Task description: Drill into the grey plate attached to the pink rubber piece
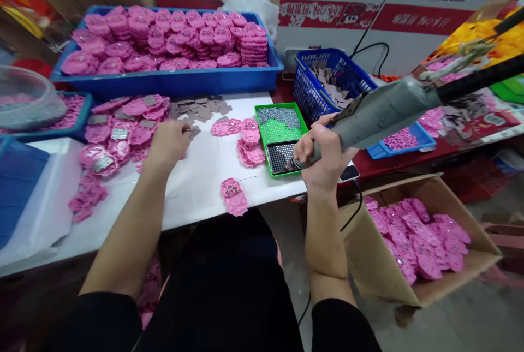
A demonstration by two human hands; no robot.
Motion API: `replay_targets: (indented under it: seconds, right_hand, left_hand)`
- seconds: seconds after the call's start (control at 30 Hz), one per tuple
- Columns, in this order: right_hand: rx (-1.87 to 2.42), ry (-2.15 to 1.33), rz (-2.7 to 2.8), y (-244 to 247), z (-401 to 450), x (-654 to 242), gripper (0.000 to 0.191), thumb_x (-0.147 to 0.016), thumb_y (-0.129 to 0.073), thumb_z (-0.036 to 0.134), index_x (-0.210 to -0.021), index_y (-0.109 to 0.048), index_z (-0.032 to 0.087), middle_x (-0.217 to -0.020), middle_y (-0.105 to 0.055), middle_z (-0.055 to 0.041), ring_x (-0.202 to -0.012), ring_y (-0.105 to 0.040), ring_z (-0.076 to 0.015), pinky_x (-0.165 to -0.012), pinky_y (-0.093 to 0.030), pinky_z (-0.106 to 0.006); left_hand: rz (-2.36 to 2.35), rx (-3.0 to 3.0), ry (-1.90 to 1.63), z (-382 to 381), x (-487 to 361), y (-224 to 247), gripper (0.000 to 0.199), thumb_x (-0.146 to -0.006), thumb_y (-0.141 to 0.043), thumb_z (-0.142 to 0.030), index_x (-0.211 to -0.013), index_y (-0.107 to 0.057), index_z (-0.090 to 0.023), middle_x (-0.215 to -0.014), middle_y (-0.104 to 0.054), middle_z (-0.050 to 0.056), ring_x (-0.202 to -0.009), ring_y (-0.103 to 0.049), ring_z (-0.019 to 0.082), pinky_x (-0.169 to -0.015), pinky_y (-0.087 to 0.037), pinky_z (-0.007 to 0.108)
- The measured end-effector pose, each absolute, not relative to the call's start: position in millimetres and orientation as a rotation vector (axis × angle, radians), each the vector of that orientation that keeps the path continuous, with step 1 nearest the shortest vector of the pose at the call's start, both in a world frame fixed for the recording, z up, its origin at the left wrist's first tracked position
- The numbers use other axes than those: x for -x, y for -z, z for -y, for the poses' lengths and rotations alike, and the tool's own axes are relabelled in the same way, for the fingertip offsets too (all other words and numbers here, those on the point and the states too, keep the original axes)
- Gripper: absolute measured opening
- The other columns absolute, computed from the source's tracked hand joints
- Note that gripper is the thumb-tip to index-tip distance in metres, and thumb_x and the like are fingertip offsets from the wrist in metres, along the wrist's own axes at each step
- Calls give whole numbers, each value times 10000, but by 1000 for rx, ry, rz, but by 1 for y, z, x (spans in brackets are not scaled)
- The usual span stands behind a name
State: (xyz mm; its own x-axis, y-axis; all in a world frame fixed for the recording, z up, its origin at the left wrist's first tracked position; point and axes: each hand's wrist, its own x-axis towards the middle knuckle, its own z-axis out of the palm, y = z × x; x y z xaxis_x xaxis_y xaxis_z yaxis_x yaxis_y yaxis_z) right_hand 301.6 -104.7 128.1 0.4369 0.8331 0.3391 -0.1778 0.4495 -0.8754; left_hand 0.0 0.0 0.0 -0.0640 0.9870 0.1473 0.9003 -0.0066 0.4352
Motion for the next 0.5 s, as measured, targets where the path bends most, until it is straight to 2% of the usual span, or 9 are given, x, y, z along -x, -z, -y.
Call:
replay_targets:
  seconds: [0.07, 0.17, 0.23, 0.33, 0.5]
  right_hand:
    - [857, -734, 899, -129, 108, -299, 182, -699, -703, 355, -750, -551, 268, -406, -352, 98, -304, -276, -101, -345, -242, -287]
    - [843, -741, 927, -130, 112, -299, 209, -728, -727, 368, -736, -545, 266, -417, -345, 98, -313, -279, -99, -349, -261, -287]
    - [840, -752, 943, -131, 114, -299, 232, -736, -747, 381, -732, -544, 267, -419, -340, 97, -314, -285, -100, -350, -270, -289]
    - [842, -770, 940, -132, 114, -300, 217, -721, -745, 388, -727, -562, 273, -416, -350, 89, -310, -294, -108, -337, -269, -295]
    - [857, -779, 920, -134, 115, -293, 114, -688, -694, 315, -718, -597, 263, -422, -370, 80, -316, -291, -103, -330, -280, -294]
  left_hand:
    - [-1972, -1921, -806, -1, 3, -6, 187, -882, -614, -121, -978, -770, -156, -982, -771, 124, -974, -723, 289, -945, -569, 441]
    - [-1829, -1752, -1074, 11, 2, -22, 165, -852, -695, -187, -994, -778, -171, -919, -772, 66, -834, -729, 227, -799, -609, 352]
    - [-1711, -1640, -1219, 31, -2, -32, 219, -818, -761, -234, -1028, -778, -174, -923, -777, 48, -790, -741, 202, -718, -622, 312]
    - [-1528, -1526, -1273, 76, -13, -35, 297, -813, -808, -320, -1064, -779, -165, -922, -780, 49, -764, -769, 196, -712, -665, 317]
    - [-1492, -1442, -1243, 147, -31, -5, 226, -876, -791, -385, -959, -764, -177, -1003, -769, 64, -831, -784, 205, -731, -699, 324]
